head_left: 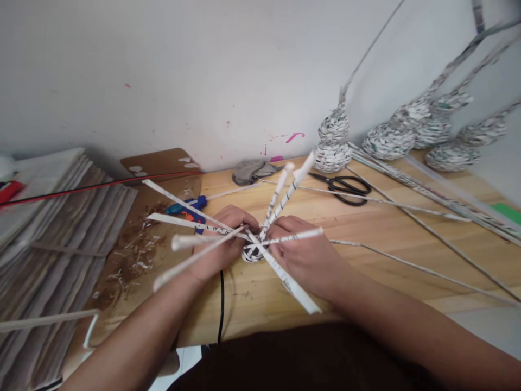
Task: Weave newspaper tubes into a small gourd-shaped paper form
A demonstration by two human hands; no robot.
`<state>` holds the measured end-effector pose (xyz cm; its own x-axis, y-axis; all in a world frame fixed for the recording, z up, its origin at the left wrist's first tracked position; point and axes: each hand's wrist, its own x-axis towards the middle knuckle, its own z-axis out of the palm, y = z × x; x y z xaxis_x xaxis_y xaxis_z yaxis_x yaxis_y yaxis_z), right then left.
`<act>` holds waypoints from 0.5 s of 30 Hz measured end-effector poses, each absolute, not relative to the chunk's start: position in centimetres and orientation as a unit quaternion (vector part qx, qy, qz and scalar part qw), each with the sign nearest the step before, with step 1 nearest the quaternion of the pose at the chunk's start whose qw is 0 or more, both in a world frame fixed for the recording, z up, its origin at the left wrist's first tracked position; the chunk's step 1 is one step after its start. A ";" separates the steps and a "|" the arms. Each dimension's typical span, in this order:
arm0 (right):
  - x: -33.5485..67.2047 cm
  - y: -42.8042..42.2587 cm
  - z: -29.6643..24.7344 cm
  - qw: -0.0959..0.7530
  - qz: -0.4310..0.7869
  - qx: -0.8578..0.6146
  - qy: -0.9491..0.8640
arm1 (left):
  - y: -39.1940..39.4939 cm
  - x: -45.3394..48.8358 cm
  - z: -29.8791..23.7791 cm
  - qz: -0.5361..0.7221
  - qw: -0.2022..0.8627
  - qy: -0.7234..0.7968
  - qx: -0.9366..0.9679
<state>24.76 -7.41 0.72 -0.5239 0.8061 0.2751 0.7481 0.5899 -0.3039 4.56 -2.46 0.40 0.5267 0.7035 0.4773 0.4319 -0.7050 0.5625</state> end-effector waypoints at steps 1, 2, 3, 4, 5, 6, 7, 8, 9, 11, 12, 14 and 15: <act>24.7 -7.3 0.5 0.194 0.076 -0.445 -0.871 | -2.4 4.5 0.4 0.345 0.190 0.337 0.855; 24.7 -7.2 0.3 0.193 0.078 -0.445 -0.871 | -2.3 4.5 0.4 0.338 0.190 0.336 0.858; 24.7 -7.1 0.2 0.194 0.080 -0.446 -0.870 | -2.2 4.4 0.3 0.335 0.193 0.331 0.861; 24.8 -7.1 0.1 0.197 0.081 -0.450 -0.867 | -2.1 4.3 0.2 0.333 0.195 0.325 0.863; 24.8 -7.1 0.1 0.202 0.082 -0.455 -0.864 | -2.1 4.2 0.1 0.334 0.196 0.322 0.864; 24.8 -7.1 0.1 0.209 0.081 -0.459 -0.860 | -2.0 4.2 0.0 0.336 0.195 0.320 0.864; 24.8 -7.1 0.1 0.219 0.079 -0.460 -0.857 | -2.1 4.2 0.0 0.337 0.193 0.320 0.864; 24.8 -7.1 0.1 0.230 0.074 -0.458 -0.856 | -2.1 4.3 0.0 0.336 0.191 0.322 0.864; 24.8 -7.0 0.1 0.241 0.066 -0.453 -0.856 | -2.2 4.4 0.0 0.332 0.190 0.325 0.865; 24.7 -6.9 0.0 0.259 0.035 -0.433 -0.863 | -2.5 4.6 0.3 0.323 0.184 0.330 0.868; 24.6 -6.8 0.0 0.262 0.019 -0.422 -0.868 | -2.6 4.7 0.4 0.318 0.179 0.333 0.869; 24.4 -6.7 0.1 0.271 -0.006 -0.412 -0.870 | -2.9 4.9 0.5 0.314 0.168 0.341 0.870; 24.3 -6.7 0.2 0.280 -0.012 -0.415 -0.866 | -3.0 5.0 0.5 0.317 0.163 0.346 0.868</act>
